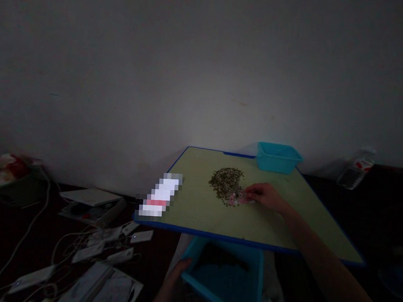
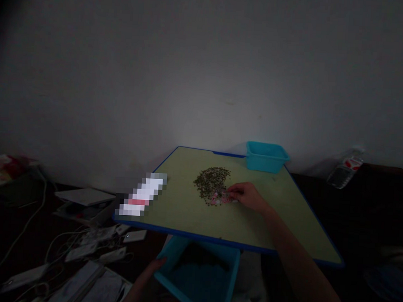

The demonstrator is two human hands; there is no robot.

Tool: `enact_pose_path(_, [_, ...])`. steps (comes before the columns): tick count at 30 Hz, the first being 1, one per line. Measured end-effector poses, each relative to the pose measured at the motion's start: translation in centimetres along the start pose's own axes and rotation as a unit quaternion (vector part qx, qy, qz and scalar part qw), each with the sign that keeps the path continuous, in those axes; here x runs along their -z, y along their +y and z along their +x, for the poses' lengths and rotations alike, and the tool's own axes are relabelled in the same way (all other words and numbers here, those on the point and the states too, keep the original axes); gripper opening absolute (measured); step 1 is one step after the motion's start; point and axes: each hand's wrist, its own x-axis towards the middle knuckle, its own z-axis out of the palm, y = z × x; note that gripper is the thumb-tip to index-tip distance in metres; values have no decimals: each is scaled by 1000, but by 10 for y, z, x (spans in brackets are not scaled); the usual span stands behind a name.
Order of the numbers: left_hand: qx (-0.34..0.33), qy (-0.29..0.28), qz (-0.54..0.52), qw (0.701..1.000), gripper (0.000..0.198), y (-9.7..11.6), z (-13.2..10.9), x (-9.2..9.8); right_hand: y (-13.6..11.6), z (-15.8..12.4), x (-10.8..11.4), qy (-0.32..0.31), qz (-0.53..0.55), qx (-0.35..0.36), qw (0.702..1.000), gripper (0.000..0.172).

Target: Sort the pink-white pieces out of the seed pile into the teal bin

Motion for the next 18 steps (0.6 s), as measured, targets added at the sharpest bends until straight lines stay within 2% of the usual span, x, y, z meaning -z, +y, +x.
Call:
enact_pose_path(5, [6, 5, 2, 1000, 73, -2, 2, 2, -2, 0, 2, 10, -4, -7, 1000, 25])
enact_pose_path(10, [-19, -32, 5, 999, 75, -2, -2, 2, -1, 1, 3, 13, -17, 0, 1000, 24])
enact_pose_path(14, [2, -16, 2, 1000, 86, -3, 3, 6, 1, 1, 2, 3, -2, -2, 1000, 25])
enact_pose_path(18, [-12, -39, -5, 999, 85, -7, 9, 10, 1, 0, 3, 5, 5, 0, 1000, 26])
